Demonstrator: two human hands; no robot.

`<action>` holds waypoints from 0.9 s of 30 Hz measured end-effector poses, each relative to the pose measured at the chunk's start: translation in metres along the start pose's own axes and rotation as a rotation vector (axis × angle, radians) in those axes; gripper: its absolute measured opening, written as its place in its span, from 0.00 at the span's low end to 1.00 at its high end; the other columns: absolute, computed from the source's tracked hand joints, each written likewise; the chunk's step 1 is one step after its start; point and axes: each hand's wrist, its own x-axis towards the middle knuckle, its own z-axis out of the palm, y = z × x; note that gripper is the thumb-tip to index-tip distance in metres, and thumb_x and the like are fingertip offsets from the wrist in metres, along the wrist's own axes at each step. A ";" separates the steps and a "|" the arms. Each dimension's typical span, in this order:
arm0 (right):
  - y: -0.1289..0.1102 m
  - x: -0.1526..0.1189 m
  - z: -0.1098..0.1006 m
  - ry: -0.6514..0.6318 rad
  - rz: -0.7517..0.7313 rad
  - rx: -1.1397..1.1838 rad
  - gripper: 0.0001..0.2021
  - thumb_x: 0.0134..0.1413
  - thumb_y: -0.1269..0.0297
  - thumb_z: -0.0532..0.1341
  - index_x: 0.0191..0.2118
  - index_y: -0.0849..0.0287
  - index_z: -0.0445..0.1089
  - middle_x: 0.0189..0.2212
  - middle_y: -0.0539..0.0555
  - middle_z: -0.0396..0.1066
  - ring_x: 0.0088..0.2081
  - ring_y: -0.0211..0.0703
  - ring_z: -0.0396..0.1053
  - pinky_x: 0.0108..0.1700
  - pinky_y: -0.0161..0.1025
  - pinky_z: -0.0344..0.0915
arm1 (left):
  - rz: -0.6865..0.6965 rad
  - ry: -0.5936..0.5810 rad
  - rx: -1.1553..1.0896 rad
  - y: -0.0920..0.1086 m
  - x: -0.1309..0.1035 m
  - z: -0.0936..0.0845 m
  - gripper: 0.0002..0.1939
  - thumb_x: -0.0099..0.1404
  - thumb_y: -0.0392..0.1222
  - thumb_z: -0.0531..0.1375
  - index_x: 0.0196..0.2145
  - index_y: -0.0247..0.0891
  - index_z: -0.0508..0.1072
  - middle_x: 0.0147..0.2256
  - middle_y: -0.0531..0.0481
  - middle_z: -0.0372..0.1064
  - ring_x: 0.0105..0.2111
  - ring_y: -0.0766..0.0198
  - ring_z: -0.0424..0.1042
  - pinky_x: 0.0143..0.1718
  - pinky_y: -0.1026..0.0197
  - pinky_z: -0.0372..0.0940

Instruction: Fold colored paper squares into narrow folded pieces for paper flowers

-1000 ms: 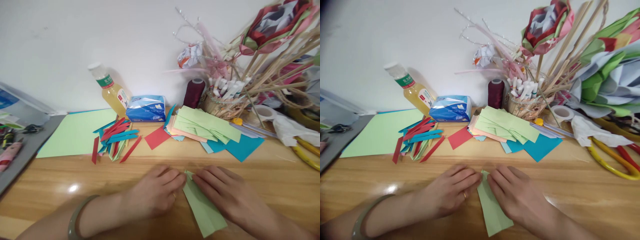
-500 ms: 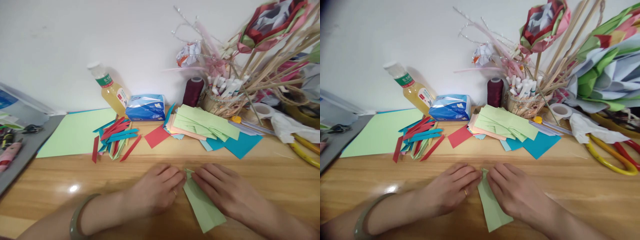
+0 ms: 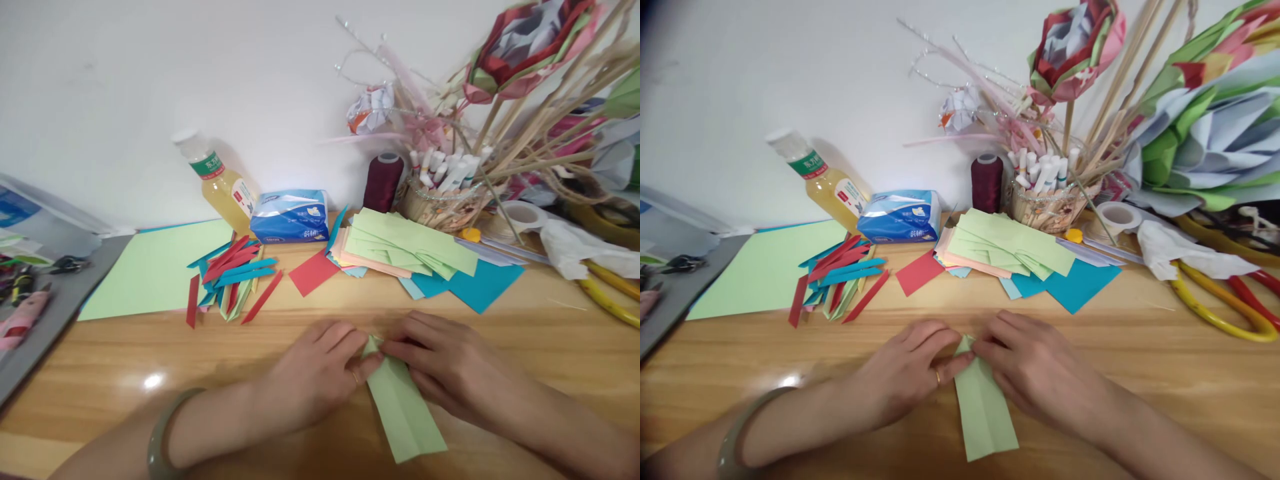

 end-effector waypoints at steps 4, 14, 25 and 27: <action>0.002 0.002 0.004 0.005 0.004 -0.058 0.14 0.58 0.74 0.48 0.42 0.62 0.69 0.31 0.56 0.66 0.34 0.46 0.63 0.34 0.42 0.63 | -0.034 0.021 -0.016 -0.001 -0.001 0.000 0.11 0.69 0.41 0.53 0.49 0.44 0.65 0.41 0.50 0.64 0.45 0.61 0.63 0.45 0.58 0.63; 0.014 0.001 -0.009 -0.113 0.011 0.020 0.15 0.60 0.72 0.49 0.49 0.58 0.67 0.38 0.57 0.67 0.38 0.43 0.65 0.37 0.40 0.64 | 0.080 0.036 0.043 -0.003 -0.002 -0.004 0.12 0.69 0.37 0.52 0.49 0.38 0.65 0.43 0.47 0.63 0.45 0.58 0.61 0.51 0.53 0.60; 0.018 0.001 -0.026 -0.208 -0.138 -0.005 0.14 0.58 0.75 0.48 0.32 0.60 0.69 0.32 0.55 0.67 0.36 0.45 0.62 0.38 0.45 0.59 | 0.119 0.032 -0.015 -0.007 -0.003 -0.006 0.15 0.68 0.34 0.51 0.52 0.35 0.64 0.44 0.45 0.64 0.47 0.57 0.60 0.52 0.49 0.58; 0.016 -0.001 -0.029 -0.228 -0.067 0.071 0.11 0.54 0.77 0.50 0.27 0.58 0.66 0.31 0.53 0.65 0.34 0.42 0.62 0.36 0.41 0.58 | 0.125 0.030 -0.064 -0.010 -0.004 -0.007 0.16 0.68 0.33 0.50 0.54 0.36 0.62 0.45 0.45 0.64 0.47 0.57 0.59 0.52 0.50 0.57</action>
